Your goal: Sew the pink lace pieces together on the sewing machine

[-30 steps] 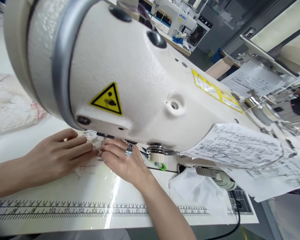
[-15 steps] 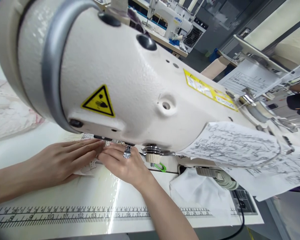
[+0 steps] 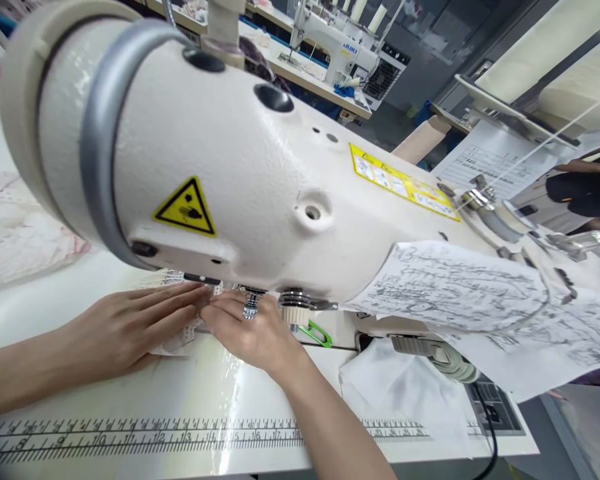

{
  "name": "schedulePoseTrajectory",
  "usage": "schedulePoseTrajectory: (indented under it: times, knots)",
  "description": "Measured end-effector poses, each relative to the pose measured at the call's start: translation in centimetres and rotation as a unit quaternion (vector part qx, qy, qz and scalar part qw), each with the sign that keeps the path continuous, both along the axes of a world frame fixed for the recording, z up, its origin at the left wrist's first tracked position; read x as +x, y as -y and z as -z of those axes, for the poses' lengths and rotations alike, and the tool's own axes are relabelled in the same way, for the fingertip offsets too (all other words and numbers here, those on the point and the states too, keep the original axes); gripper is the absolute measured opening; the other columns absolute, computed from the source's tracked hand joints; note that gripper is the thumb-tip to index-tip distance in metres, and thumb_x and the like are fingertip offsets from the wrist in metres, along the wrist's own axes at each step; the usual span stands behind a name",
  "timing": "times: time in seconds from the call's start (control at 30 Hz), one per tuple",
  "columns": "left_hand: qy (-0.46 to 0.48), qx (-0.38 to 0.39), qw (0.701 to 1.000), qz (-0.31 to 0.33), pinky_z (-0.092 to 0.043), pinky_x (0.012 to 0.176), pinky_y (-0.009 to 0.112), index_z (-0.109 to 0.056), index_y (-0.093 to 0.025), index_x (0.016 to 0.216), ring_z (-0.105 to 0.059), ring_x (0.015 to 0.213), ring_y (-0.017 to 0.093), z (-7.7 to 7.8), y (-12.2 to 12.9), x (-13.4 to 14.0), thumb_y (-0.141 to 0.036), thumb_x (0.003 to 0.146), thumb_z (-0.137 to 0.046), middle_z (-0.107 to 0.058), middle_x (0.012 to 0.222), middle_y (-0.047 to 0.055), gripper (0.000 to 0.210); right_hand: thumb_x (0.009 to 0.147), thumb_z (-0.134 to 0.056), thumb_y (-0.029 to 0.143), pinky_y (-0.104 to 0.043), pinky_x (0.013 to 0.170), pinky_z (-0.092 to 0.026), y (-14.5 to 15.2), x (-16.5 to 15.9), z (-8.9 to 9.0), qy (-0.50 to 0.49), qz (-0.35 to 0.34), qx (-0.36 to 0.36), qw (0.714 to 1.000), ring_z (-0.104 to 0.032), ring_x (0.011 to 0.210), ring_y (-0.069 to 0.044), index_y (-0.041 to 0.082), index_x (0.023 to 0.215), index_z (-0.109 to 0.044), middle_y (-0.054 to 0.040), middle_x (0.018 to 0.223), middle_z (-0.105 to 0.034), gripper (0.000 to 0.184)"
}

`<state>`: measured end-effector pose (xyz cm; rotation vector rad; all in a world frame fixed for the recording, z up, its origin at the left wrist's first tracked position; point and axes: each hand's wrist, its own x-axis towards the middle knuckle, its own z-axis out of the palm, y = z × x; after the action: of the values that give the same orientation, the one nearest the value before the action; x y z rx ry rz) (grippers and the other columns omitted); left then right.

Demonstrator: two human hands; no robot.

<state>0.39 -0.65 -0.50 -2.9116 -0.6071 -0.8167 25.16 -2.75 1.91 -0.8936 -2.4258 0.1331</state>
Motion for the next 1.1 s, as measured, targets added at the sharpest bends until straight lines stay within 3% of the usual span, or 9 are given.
schedulePoseTrajectory:
  times: [0.13,0.3,0.47,0.63,0.8,1.1]
  knots:
    - [0.010,-0.001,1.000,0.006,-0.055,0.113,0.040,-0.065,-0.005,0.127,-0.058,0.140,0.028,0.0,0.1,0.3,-0.010,0.102,-0.039,-0.069,0.138,0.019,0.037,0.100,-0.060,0.010,-0.031,0.089,-0.064,0.4,0.0,-0.4,0.011,0.034,0.046,0.998,-0.077,0.096,-0.018,0.018,0.112,-0.071,-0.0038,0.103,-0.080,0.018]
    - [0.000,-0.008,1.000,0.000,-0.054,0.114,0.040,-0.066,-0.007,0.128,-0.054,0.144,0.027,0.2,0.2,0.5,-0.005,0.099,-0.042,-0.067,0.141,0.018,0.038,0.100,-0.062,0.012,-0.029,0.082,-0.061,0.8,0.1,-0.5,0.041,0.078,0.036,0.995,-0.078,0.090,-0.018,0.022,0.111,-0.071,-0.0018,0.098,-0.080,0.018]
    - [0.018,-0.001,1.000,0.003,-0.055,0.113,0.040,-0.069,-0.008,0.124,-0.062,0.136,0.026,0.0,-0.1,0.3,-0.013,0.104,-0.040,-0.070,0.137,0.016,0.035,0.102,-0.057,0.011,-0.030,0.097,-0.063,0.1,-0.1,-0.4,0.012,0.015,0.038,0.999,-0.077,0.100,-0.017,0.022,0.109,-0.072,-0.0023,0.105,-0.081,0.020]
    - [0.008,0.029,0.999,-0.014,-0.065,0.098,0.038,-0.072,-0.011,0.113,-0.072,0.121,0.026,-1.0,-0.8,-0.2,-0.035,0.112,-0.032,-0.075,0.128,0.014,0.047,0.102,-0.057,0.006,-0.031,0.110,-0.059,0.0,-1.5,-0.1,-0.012,-0.009,0.040,0.999,-0.076,0.108,-0.015,0.019,0.103,-0.075,-0.0028,0.108,-0.081,0.022]
    - [-0.033,0.080,0.996,-0.010,-0.067,0.086,0.035,-0.073,-0.009,0.104,-0.077,0.109,0.025,-1.9,-1.6,-0.7,-0.012,0.104,-0.032,-0.078,0.119,0.014,0.041,0.101,-0.059,0.005,-0.031,0.109,-0.059,0.0,-2.5,0.4,-0.007,0.026,0.075,0.997,-0.076,0.105,-0.013,0.023,0.096,-0.075,0.0010,0.107,-0.082,0.024]
    - [-0.050,0.076,0.995,-0.030,-0.068,0.082,0.041,-0.070,-0.005,0.106,-0.077,0.106,0.032,-1.9,-1.7,-0.5,-0.001,0.094,-0.036,-0.077,0.120,0.020,0.036,0.099,-0.059,0.002,-0.025,0.099,-0.060,-0.1,-2.9,0.4,-0.002,0.055,0.099,0.994,-0.075,0.105,-0.012,0.020,0.096,-0.074,0.0024,0.103,-0.082,0.023]
